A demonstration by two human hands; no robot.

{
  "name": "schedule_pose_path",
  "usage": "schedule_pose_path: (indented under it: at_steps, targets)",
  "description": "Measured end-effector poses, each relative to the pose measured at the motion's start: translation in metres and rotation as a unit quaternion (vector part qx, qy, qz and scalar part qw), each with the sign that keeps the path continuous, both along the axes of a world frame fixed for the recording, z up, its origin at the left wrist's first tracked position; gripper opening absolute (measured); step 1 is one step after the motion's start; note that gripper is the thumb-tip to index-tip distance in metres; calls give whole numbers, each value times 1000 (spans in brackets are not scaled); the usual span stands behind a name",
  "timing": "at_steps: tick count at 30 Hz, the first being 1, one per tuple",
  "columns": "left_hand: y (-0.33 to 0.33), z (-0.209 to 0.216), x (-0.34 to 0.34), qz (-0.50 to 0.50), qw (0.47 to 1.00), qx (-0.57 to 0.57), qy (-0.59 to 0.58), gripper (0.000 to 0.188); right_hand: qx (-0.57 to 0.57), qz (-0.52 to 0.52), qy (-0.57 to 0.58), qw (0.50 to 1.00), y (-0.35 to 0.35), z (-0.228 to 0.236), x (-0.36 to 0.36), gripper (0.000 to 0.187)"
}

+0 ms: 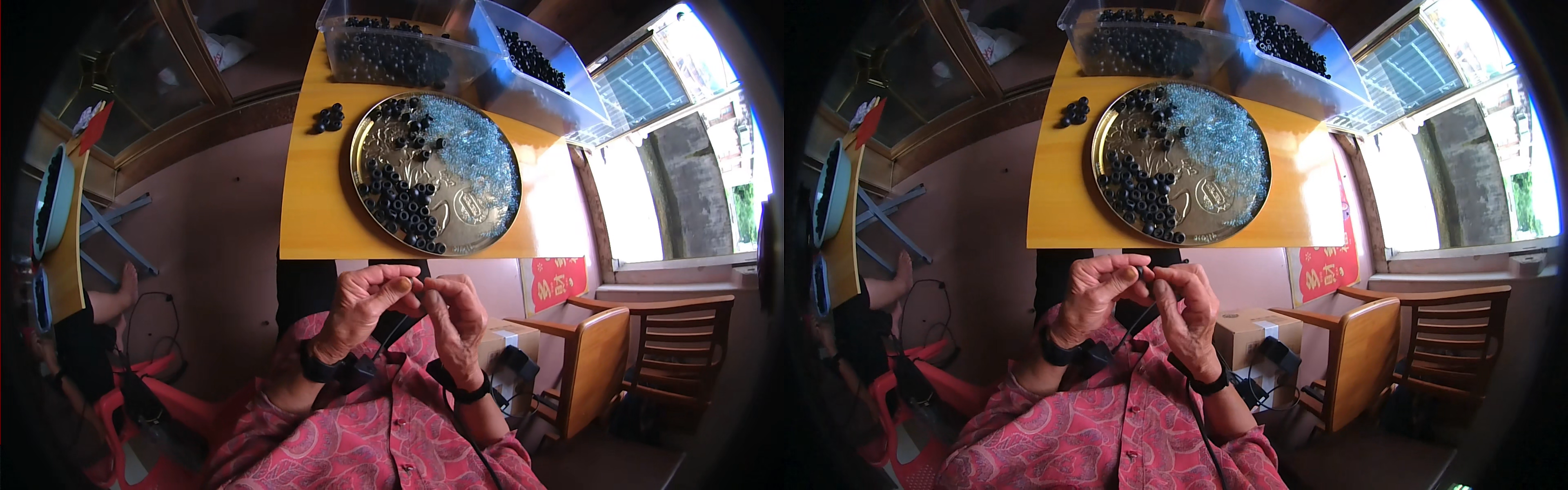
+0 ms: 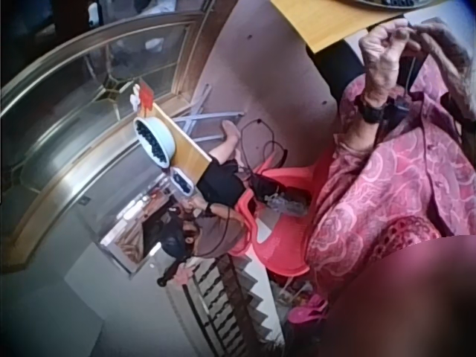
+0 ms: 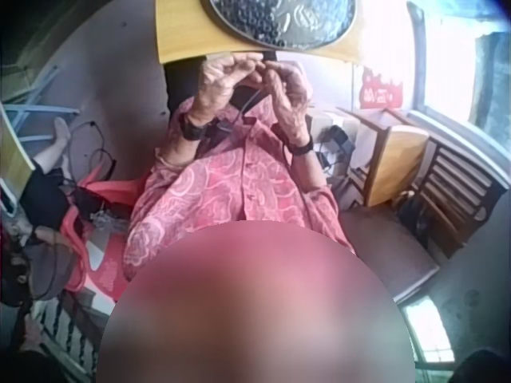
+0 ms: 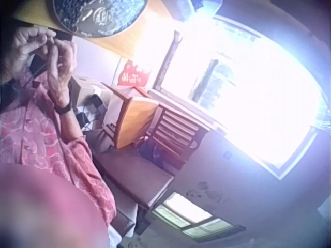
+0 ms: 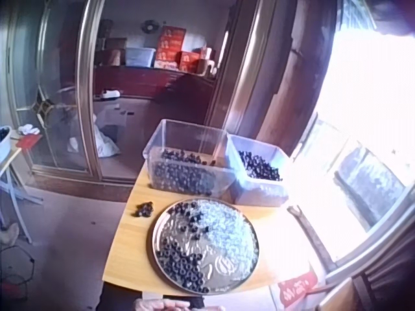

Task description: The recorder is inspecting and sorting black rubber rings on a tray.

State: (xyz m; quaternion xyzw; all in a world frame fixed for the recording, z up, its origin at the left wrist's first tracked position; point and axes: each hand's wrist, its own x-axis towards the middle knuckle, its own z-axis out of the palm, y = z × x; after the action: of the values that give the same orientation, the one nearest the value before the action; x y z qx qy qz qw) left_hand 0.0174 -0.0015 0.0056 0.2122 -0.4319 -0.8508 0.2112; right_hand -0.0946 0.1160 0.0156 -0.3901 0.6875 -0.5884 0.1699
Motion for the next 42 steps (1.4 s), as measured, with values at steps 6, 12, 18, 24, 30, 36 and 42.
schedule_pose_path:
  at_steps: [6, 12, 18, 24, 30, 36, 42]
  targets:
    - [-5, 2, 6, -4, 987, 125, 98, 25, -7, -16, -124, 992, -9, 6, 8, 13]
    - [-5, -4, 9, -3, 977, 167, 132, 24, 13, 59, -245, 968, -19, 16, 16, 31]
    - [-7, -5, 7, 10, 980, 158, 124, 24, -14, 97, -204, 974, -29, 8, 22, 55]
    - [-16, 5, 3, 9, 976, 172, 135, 24, -20, 115, -275, 955, -20, 15, 14, 49]
    - [-64, 25, -14, 65, 989, 116, 67, 22, -19, 79, -183, 980, -8, 1, -5, 40]
    - [-145, 71, -54, 83, 995, 17, 46, 25, 18, 46, -222, 974, 8, -8, -7, 30]
    - [-252, 94, -109, 97, 987, -76, 101, 21, 19, 35, -244, 969, 12, -13, -7, 26]
